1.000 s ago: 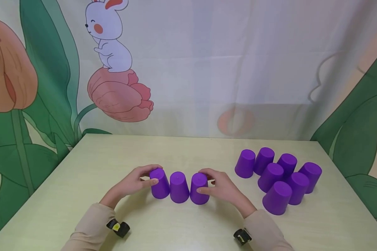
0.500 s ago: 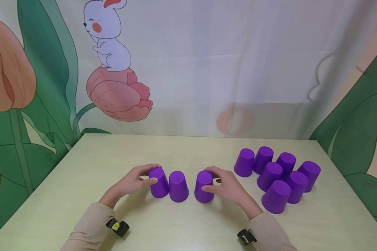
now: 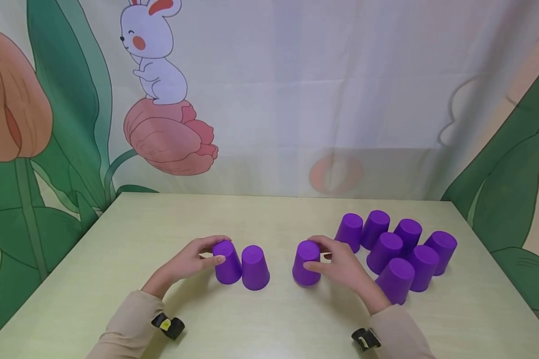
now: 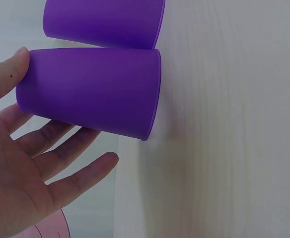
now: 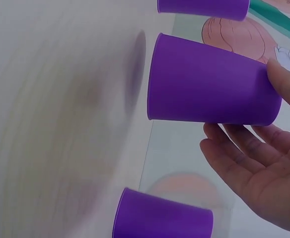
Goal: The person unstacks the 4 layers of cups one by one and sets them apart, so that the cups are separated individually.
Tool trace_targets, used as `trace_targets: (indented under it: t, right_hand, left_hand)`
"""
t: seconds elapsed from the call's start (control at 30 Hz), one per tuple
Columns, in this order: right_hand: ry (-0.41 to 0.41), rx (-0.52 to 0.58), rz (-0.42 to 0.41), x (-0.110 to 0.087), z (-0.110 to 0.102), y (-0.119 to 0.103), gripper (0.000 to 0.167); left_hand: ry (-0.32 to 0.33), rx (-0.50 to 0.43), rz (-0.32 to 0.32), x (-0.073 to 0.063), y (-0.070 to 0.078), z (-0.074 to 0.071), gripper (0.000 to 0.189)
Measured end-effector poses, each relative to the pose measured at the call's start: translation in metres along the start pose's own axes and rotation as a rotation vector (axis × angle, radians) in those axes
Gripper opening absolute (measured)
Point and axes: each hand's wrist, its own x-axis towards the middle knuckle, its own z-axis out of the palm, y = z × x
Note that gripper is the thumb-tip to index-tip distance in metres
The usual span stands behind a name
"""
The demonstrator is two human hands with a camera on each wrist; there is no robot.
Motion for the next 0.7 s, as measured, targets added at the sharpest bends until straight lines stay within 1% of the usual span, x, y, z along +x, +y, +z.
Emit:
trace_targets:
  t: [0.17, 0.3, 0.33, 0.4, 0.53, 0.57, 0.7]
  right_hand:
    - [0.028, -0.046, 0.049, -0.003, -0.009, 0.000, 0.047]
    - [0.057, -0.084, 0.101, -0.005, -0.017, 0.001, 0.048]
    - [0.062, -0.093, 0.115, -0.006, -0.018, 0.001, 0.048]
    - [0.073, -0.105, 0.139, -0.007, -0.021, 0.002, 0.050]
    - [0.085, -0.122, 0.187, -0.008, -0.026, 0.008, 0.054]
    - [0.088, -0.125, 0.196, -0.009, -0.027, 0.010, 0.055]
    - [0.103, -0.142, 0.238, -0.010, -0.030, 0.014, 0.059]
  left_hand:
    - [0.007, -0.012, -0.017, 0.000, 0.001, 0.001, 0.043]
    - [0.005, -0.016, -0.016, -0.001, 0.003, 0.000, 0.042]
    - [0.003, -0.017, -0.017, -0.002, 0.007, 0.000, 0.042]
    - [0.000, -0.013, -0.011, -0.002, 0.007, -0.001, 0.042]
    - [0.003, -0.011, -0.009, -0.002, 0.007, 0.000, 0.041]
    - [0.005, -0.011, -0.009, -0.001, 0.002, 0.000, 0.042]
    - [0.010, -0.016, -0.011, -0.001, 0.000, 0.001, 0.042]
